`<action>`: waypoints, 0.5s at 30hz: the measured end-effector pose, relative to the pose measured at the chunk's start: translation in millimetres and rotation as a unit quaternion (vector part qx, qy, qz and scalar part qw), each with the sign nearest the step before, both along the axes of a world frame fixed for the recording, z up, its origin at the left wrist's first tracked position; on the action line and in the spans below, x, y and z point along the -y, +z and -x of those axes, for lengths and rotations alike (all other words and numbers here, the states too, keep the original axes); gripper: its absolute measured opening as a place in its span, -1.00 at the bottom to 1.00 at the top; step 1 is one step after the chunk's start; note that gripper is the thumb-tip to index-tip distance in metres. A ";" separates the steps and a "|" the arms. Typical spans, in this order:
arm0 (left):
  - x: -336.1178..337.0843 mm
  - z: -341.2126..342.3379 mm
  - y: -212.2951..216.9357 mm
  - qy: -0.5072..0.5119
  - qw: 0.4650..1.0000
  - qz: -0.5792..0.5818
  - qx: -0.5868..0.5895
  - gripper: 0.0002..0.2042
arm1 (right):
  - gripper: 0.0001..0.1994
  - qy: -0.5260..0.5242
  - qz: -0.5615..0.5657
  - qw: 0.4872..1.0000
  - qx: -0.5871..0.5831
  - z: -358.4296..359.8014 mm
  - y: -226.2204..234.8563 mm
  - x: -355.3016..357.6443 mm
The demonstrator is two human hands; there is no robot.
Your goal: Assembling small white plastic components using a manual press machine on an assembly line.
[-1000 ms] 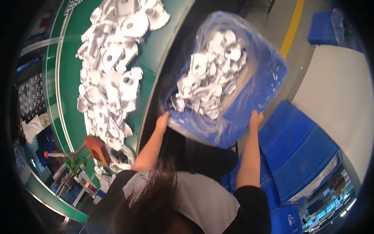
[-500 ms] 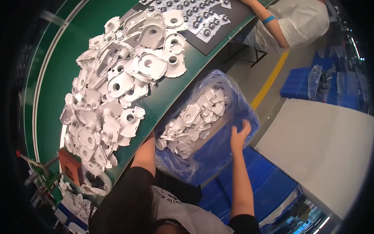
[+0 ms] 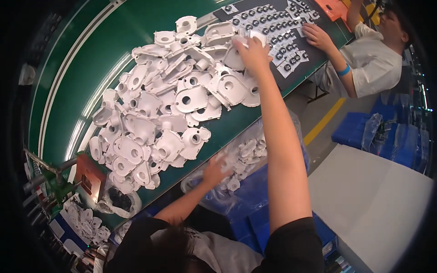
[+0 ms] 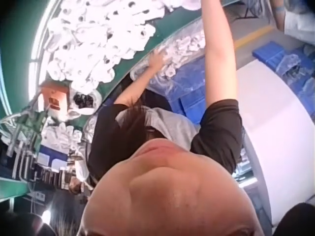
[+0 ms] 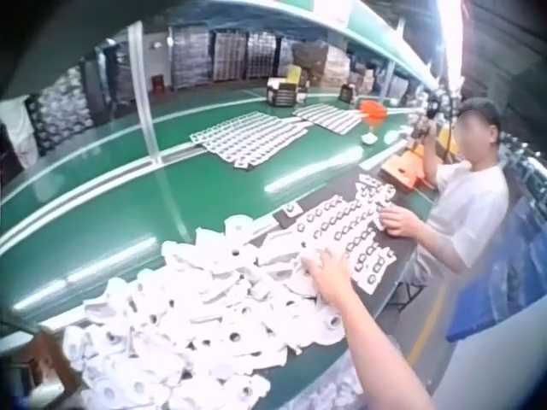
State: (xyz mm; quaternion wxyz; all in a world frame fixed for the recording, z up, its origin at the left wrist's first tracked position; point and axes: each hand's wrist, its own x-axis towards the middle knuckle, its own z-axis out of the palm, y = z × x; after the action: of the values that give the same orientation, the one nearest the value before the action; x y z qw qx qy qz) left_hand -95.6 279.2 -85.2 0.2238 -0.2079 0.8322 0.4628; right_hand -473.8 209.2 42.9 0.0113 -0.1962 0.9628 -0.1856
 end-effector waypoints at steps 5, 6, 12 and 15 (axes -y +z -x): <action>-22.9 -31.8 -37.4 -0.055 0.989 0.056 -0.122 -0.56 | -0.37 0.056 0.103 0.991 0.065 -30.0 -0.8 12.7; -22.7 -30.5 -44.0 -0.056 0.989 0.051 -0.125 -0.56 | -0.37 0.040 0.139 0.987 0.070 -39.2 -1.7 14.4; -10.8 -21.3 -62.3 -0.116 0.973 0.120 -0.160 -0.72 | -0.28 0.055 0.160 0.983 0.071 -50.2 -0.5 14.5; -4.5 -16.9 -47.3 -0.096 0.982 -0.064 -0.147 -0.74 | -0.34 0.087 0.215 0.968 0.099 -47.8 5.7 7.8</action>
State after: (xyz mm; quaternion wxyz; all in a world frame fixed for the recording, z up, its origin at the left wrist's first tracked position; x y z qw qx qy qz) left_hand -78.6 283.6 -132.5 0.1554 -0.0423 0.8409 0.5166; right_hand -426.0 201.4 48.6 0.0799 -0.2578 0.8734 -0.4054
